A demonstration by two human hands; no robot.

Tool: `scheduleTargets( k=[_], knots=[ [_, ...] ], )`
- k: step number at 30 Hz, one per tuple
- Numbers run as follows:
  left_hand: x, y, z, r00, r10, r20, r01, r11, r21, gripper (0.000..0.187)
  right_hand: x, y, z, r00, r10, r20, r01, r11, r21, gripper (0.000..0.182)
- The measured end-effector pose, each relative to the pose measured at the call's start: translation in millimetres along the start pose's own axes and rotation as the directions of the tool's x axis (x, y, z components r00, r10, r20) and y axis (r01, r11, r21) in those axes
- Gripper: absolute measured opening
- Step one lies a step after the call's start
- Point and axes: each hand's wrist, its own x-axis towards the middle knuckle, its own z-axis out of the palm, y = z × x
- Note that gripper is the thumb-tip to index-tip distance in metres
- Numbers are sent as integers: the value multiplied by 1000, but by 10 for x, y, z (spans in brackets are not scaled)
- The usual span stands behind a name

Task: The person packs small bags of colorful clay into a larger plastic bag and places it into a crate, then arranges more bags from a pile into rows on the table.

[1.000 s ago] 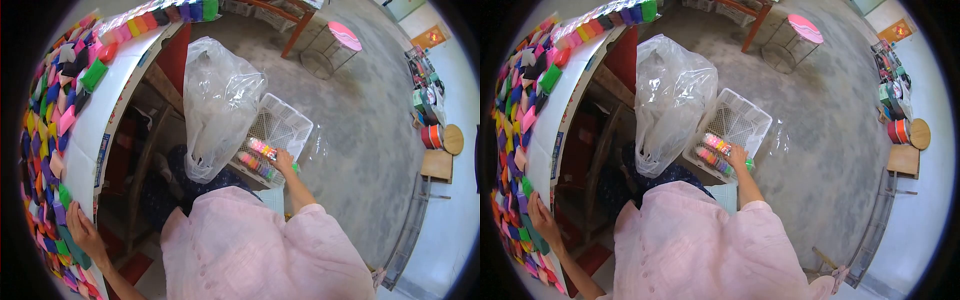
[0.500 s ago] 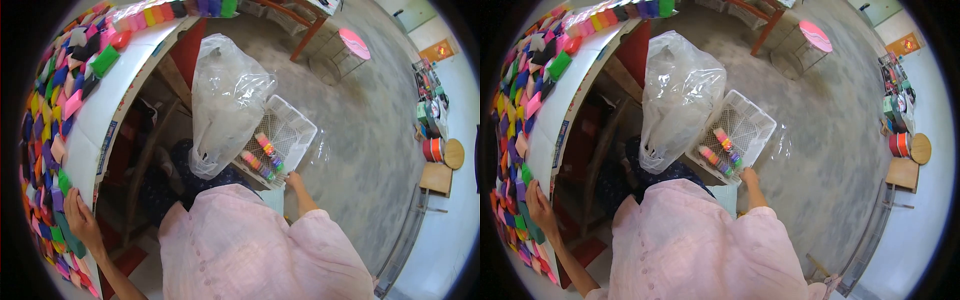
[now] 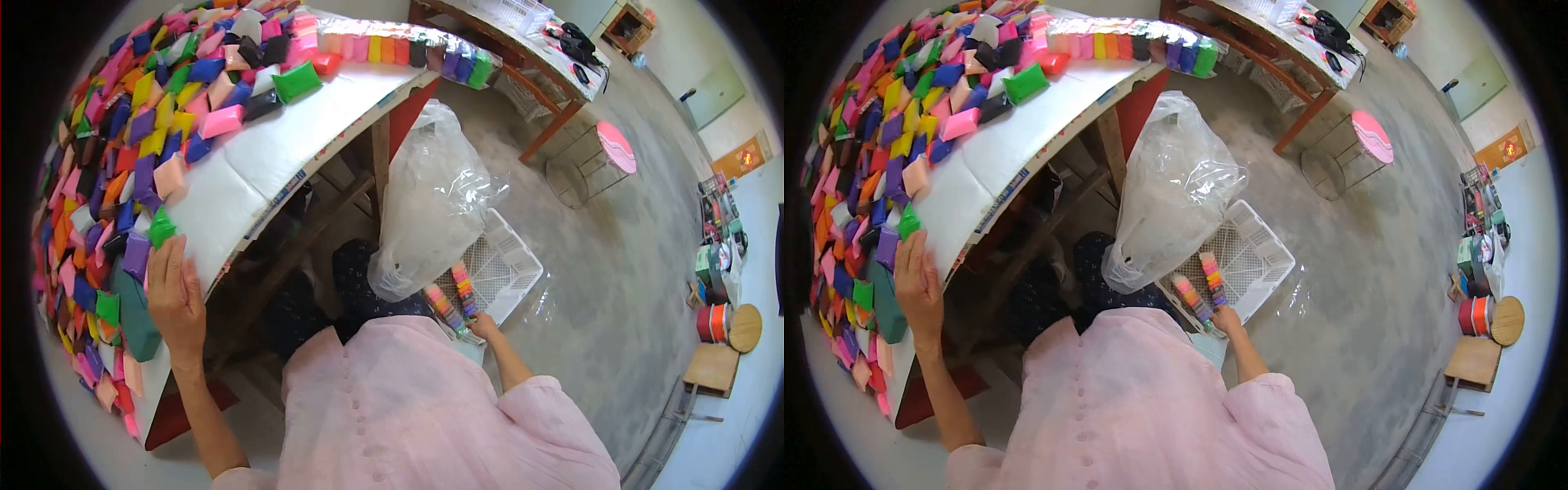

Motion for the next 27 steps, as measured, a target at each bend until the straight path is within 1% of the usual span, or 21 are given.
scheduleTargets(
  k=[2, 5, 7, 9, 10, 12, 13, 15, 16, 18, 19, 20, 22, 25, 26, 27],
  knots=[
    [38, 89, -38, 999, -23, -32, 22, 1000, -19, 30, 50, -15, 38, 997, -73, 4, 73, 997, 8, 46],
    [100, 304, -67, 998, 3, -65, -7, 999, -48, 29, -149, -101, -49, 992, 97, -85, -98, 995, -4, 36],
    [111, 403, -85, 996, 27, -84, -33, 997, -76, 29, -312, 69, 18, 941, 220, -256, -207, 975, 77, 36],
    [27, 342, -104, 995, 36, -97, -47, 993, -107, 30, -342, 349, 206, 862, 326, -389, -272, 943, 190, 38],
    [-26, 285, -111, 997, 19, -80, -28, 994, -108, 31, -332, 565, 319, 862, 390, -324, -283, 900, 331, 49],
    [-135, 131, -112, 999, -15, -43, 10, 995, -101, 32, -396, 740, 468, 808, 534, -248, -419, 817, 396, 48],
    [-174, 62, -107, 1000, 13, -20, -13, 999, -42, 33, -436, 838, 559, 772, 602, -203, -485, 765, 424, 48],
    [-231, -64, -70, 998, 60, 33, -62, 995, 76, 36, -314, 1173, 895, 721, 691, -37, -589, 640, 494, 55],
    [-237, -114, -37, 993, 100, 69, -107, 989, 101, 38, -244, 1345, 1094, 691, 721, 50, -637, 575, 514, 59],
    [-167, -42, -35, 979, 141, 145, -167, 967, 194, 40, -115, 1581, 1536, 700, 714, 22, -554, 524, 647, 67],
    [-133, -8, -25, 971, 158, 180, -199, 950, 239, 41, -105, 1584, 1615, 704, 710, 6, -503, 494, 709, 71],
    [-121, 2, -3, 971, 164, 176, -206, 944, 259, 42, -71, 1610, 1662, 712, 702, 35, -500, 471, 727, 75],
    [-127, -19, 33, 969, 176, 174, -222, 928, 299, 44, -68, 1556, 1626, 726, 681, 98, -498, 422, 757, 82],
    [-130, -59, 53, 967, 200, 159, -239, 928, 286, 44, -24, 1463, 1595, 716, 690, 106, -489, 388, 781, 85],
    [-126, -51, 49, 967, 197, 162, -236, 930, 280, 43, -34, 1414, 1523, 718, 676, 167, -490, 321, 810, 87],
    [-121, -33, 42, 968, 191, 164, -231, 933, 276, 43, -171, 1260, 1280, 721, 656, 225, -492, 254, 833, 90]
  ],
)
